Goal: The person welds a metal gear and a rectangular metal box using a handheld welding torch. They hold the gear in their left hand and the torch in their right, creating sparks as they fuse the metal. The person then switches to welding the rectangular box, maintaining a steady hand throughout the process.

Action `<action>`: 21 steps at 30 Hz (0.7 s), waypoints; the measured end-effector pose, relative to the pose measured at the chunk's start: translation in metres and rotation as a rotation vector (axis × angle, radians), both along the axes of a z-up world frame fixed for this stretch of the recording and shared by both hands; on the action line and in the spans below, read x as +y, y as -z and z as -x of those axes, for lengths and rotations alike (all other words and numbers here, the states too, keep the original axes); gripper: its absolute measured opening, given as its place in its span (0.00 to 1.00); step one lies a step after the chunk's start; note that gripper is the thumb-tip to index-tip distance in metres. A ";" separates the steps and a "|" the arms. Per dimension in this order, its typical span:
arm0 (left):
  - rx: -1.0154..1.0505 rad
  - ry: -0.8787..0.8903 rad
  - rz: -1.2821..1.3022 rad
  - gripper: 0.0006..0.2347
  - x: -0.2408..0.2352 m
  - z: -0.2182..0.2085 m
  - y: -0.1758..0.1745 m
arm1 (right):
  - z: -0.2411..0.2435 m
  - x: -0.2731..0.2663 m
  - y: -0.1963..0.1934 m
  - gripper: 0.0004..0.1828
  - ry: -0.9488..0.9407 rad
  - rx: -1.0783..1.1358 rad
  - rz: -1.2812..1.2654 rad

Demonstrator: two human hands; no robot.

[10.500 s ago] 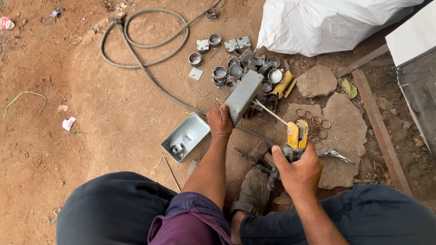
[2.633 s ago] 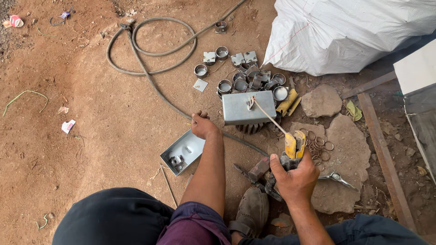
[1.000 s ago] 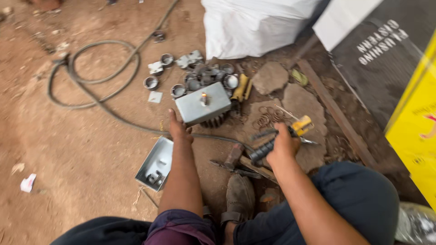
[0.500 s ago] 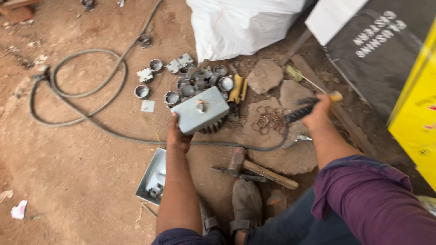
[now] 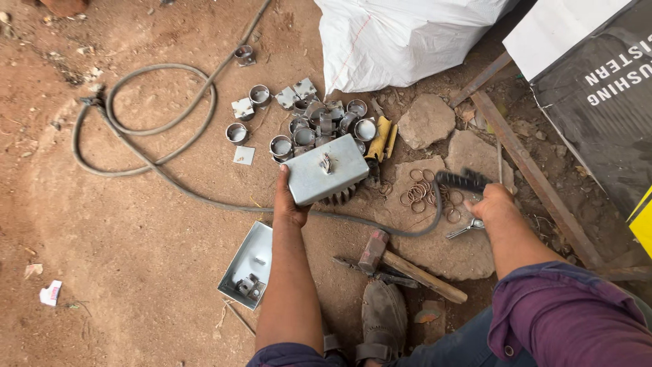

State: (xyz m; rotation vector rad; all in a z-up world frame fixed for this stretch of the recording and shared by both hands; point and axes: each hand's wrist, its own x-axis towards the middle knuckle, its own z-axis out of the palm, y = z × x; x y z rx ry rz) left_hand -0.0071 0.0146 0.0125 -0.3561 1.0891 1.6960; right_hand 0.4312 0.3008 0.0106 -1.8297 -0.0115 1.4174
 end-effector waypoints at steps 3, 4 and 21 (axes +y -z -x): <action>0.013 -0.044 -0.011 0.38 0.003 0.000 0.000 | 0.014 0.000 -0.010 0.20 0.039 -0.101 -0.044; 0.019 -0.048 -0.009 0.38 0.003 -0.001 -0.001 | 0.019 -0.004 -0.015 0.20 0.050 -0.126 -0.065; 1.284 0.343 0.221 0.16 0.011 -0.055 -0.229 | 0.151 -0.126 -0.333 0.21 -0.420 0.055 -0.655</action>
